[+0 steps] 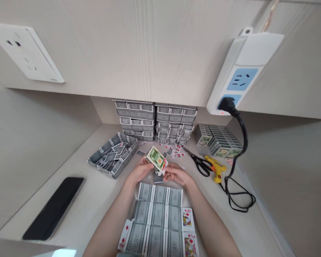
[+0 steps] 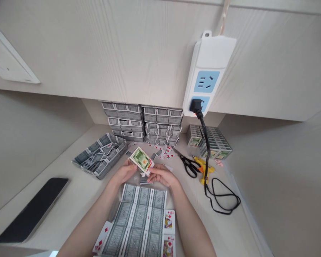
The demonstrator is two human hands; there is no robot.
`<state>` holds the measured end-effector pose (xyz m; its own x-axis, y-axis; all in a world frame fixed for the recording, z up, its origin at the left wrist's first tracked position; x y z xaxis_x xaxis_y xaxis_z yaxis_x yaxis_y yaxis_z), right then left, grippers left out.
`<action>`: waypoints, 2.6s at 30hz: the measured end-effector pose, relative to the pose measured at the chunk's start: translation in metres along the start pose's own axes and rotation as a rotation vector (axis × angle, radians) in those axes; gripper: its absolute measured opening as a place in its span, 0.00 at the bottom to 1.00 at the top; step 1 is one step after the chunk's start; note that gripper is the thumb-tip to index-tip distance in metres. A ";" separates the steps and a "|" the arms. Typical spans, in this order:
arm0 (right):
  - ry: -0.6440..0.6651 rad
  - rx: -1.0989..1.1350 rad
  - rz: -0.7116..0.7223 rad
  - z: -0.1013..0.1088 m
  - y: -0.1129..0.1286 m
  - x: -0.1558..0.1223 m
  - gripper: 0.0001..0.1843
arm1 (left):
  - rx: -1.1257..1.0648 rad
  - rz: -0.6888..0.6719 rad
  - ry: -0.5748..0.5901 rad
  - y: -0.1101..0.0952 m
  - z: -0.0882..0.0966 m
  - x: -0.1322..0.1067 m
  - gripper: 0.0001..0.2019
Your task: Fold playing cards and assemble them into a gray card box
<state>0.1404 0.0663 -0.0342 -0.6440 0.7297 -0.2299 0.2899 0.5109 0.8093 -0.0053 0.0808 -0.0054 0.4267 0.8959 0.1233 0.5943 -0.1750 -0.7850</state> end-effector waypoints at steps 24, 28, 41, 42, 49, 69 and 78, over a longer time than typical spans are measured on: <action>-0.073 0.104 -0.006 0.001 0.003 -0.001 0.13 | -0.106 -0.056 -0.140 0.001 0.010 0.006 0.16; -0.079 0.014 -0.053 0.004 -0.001 -0.002 0.18 | -0.078 0.010 -0.082 0.004 0.006 0.004 0.16; -0.106 0.061 -0.038 0.009 0.001 -0.003 0.16 | -0.330 -0.172 -0.314 -0.009 0.024 0.005 0.14; -0.110 0.091 -0.030 0.010 0.001 -0.002 0.15 | -0.366 -0.174 -0.320 -0.011 0.024 0.005 0.14; -0.193 0.199 -0.016 0.011 0.002 0.003 0.14 | -0.439 -0.163 -0.282 -0.018 0.018 0.004 0.15; 0.051 0.206 0.024 -0.014 0.010 -0.004 0.20 | -0.304 -0.114 -0.233 -0.006 0.014 0.005 0.17; -0.070 0.200 0.073 0.006 0.000 0.002 0.13 | -0.290 -0.053 -0.217 -0.002 0.015 0.007 0.15</action>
<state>0.1433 0.0708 -0.0376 -0.5674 0.7943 -0.2170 0.4731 0.5302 0.7036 -0.0140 0.0938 -0.0118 0.2545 0.9671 0.0032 0.7937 -0.2070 -0.5720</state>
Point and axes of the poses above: each hand's wrist, its own x-axis towards the middle knuckle, its own z-axis out of the back of the hand, y = z × x, the point moved 4 cm from there along x, towards the middle knuckle, and after that the axes turned 4 degrees about -z, right-handed, at the moved point
